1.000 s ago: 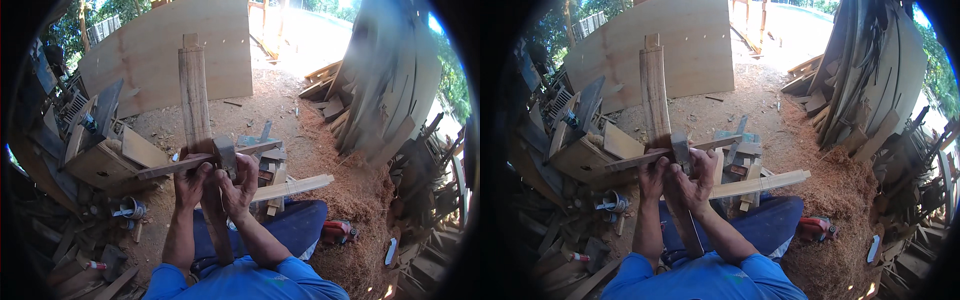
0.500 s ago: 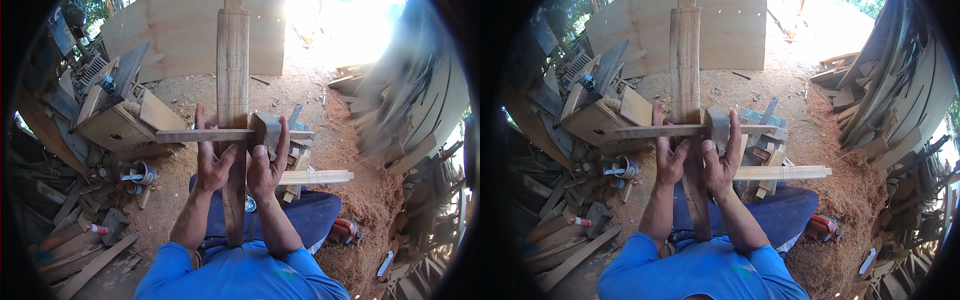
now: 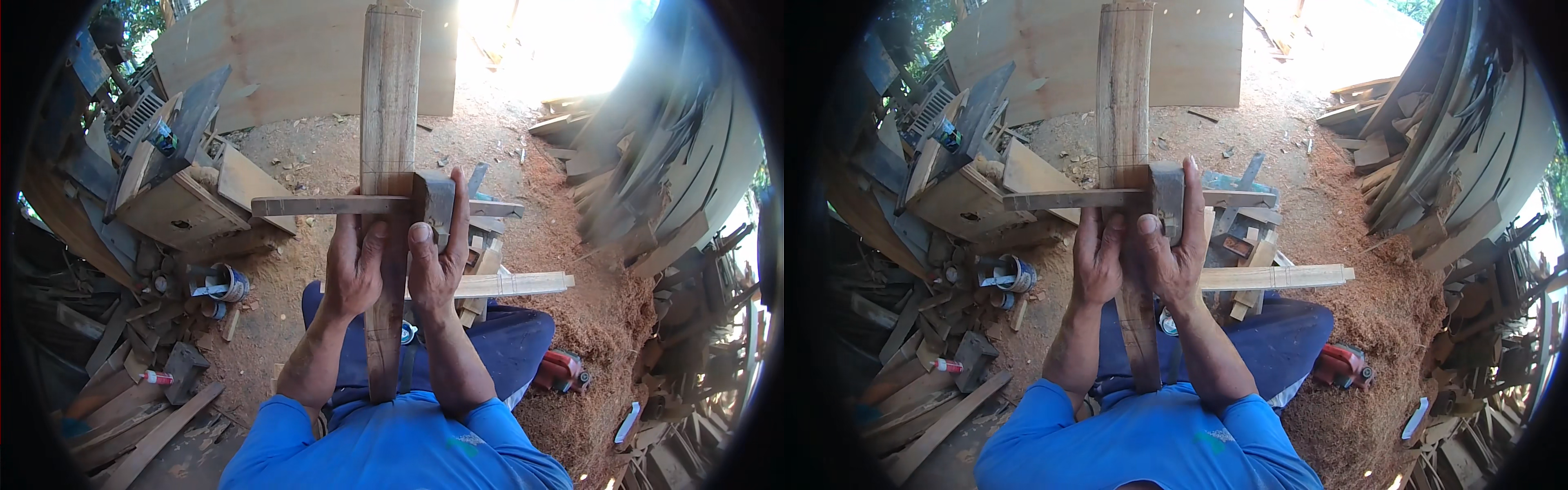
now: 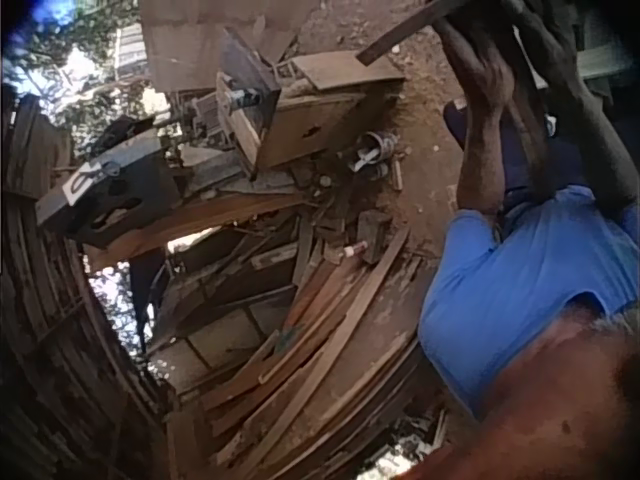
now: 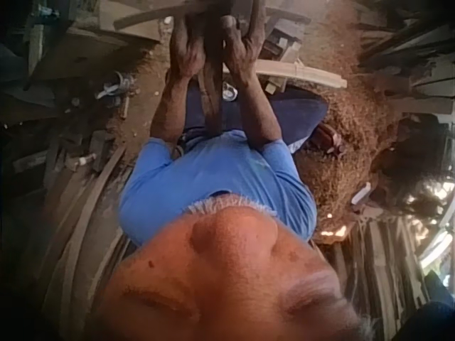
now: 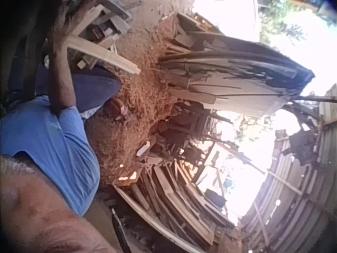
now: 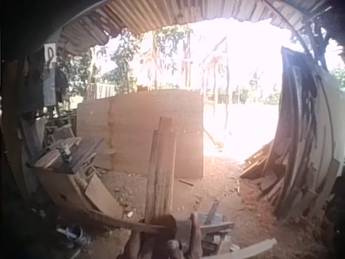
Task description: The person marks a piece of wood using a square and a pencil, and measures the wood with a tape measure while holding a marking gauge.
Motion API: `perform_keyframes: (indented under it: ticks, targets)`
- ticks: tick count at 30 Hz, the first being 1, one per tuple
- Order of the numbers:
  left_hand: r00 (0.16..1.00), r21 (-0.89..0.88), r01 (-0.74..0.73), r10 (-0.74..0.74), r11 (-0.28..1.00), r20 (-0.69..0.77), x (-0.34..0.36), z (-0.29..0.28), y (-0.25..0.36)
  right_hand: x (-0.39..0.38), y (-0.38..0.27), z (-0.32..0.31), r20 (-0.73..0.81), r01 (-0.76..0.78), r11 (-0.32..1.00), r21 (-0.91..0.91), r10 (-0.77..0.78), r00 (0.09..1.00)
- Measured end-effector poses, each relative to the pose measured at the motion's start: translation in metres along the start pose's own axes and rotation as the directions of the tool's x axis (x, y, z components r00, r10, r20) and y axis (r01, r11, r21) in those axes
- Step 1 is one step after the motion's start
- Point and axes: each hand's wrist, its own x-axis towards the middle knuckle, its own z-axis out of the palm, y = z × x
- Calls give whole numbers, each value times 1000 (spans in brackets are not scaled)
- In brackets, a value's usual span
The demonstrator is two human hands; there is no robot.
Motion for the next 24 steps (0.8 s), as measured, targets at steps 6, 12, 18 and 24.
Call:
perform_keyframes:
  ticks: [6, 12, 18, 24]
  targets:
    - [999, -97, 34, -31, 995, 38, -4, 9, 4, 12, 0, -5, 31, 62, 995, -82, -59, 998]
    - [998, -41, -44, 46, 998, 42, -4, 7, 2, 12, -6, -2, 52, 113, 982, -149, -107, 993]
    - [999, 36, -47, 47, 998, -22, -18, 9, 3, 22, -20, 4, 17, 21, 996, -82, -20, 1000]
    - [997, -59, -64, 67, 996, 49, -13, 4, 13, 7, -15, 6, 32, 92, 993, -72, -90, 995]
